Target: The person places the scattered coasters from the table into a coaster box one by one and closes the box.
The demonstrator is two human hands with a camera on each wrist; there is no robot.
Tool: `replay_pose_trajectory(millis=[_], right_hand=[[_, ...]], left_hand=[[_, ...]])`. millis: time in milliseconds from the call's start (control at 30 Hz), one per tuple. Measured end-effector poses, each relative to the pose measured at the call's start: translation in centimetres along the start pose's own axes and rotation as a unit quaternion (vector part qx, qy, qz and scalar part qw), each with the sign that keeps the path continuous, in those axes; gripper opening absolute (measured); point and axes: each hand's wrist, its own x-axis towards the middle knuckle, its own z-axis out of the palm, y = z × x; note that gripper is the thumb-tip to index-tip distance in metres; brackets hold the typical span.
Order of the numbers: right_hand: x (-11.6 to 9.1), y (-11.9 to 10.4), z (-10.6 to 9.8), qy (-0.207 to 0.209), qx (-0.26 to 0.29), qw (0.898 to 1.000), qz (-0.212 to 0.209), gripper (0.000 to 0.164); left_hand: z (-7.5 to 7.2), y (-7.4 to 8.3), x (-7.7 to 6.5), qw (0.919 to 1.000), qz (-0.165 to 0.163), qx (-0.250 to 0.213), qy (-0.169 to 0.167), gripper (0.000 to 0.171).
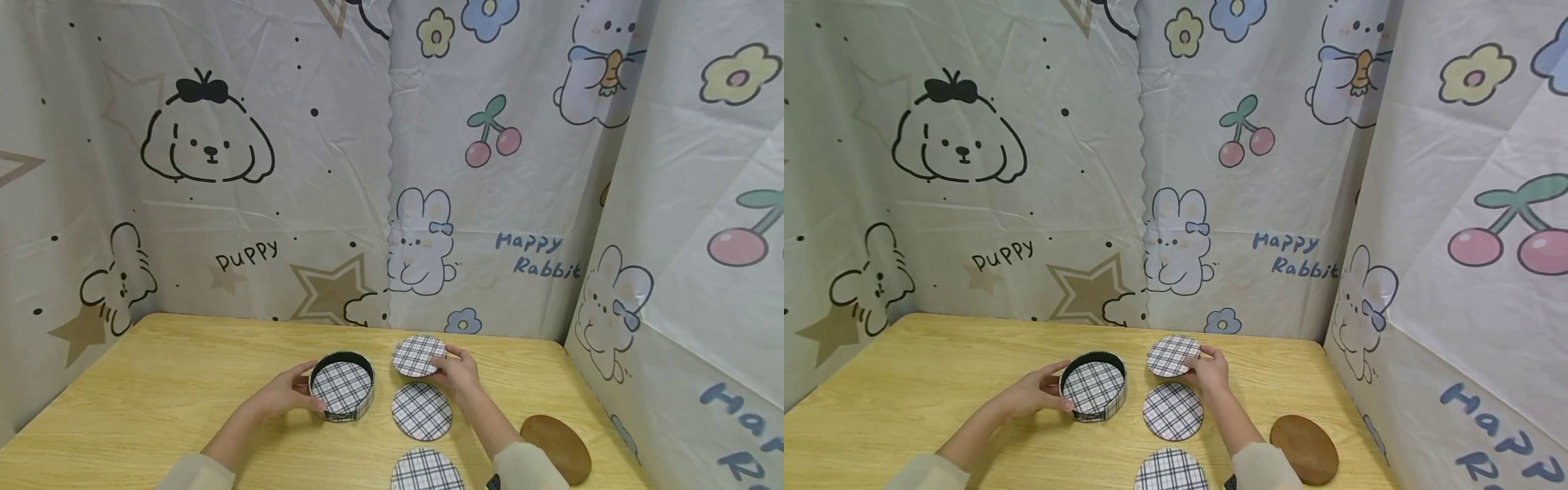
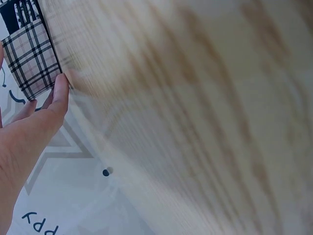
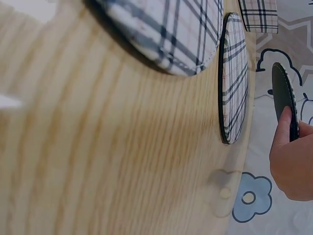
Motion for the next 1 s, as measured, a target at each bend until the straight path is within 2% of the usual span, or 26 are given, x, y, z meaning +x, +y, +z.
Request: replay_pose_trajectory(millis=[200, 333, 433, 600, 800, 1000], right_hand=[[-1.2, -0.3, 0.0, -0.027, 0.032, 0.999, -0.002, 0.06], [-0.8, 0.1, -0.1, -0.052, 0.047, 0.998, -0.01, 0.063], [-0.8, 0.2, 0.0, -0.057, 0.04, 0.998, -0.008, 0.063], [-2.2, -0.6, 0.6, -0.055, 0.027, 0.998, -0.011, 0.06], [-3.6, -1.0, 0.9, -0.077, 0.003, 0.997, -0.021, 0.059], [-4.2, -1.0, 1.4, -0.094, 0.004, 0.995, -0.025, 0.058]], left_hand=[[0.0, -0.1, 0.1, 1.0, 0.0, 0.003, 0.0, 0.099], [0.0, -0.1, 0.2, 1.0, 0.001, 0.002, -0.003, 0.099], [-0.1, -0.1, 0.2, 1.0, 0.002, 0.002, -0.004, 0.098], [-0.1, 0.1, 0.0, 0.9999, 0.004, 0.003, -0.01, 0.097], [-0.1, 0.1, -0.1, 0.9999, 0.007, 0.0, -0.015, 0.097], [0.0, 0.1, -0.1, 0.9999, 0.007, -0.001, -0.014, 0.098]])
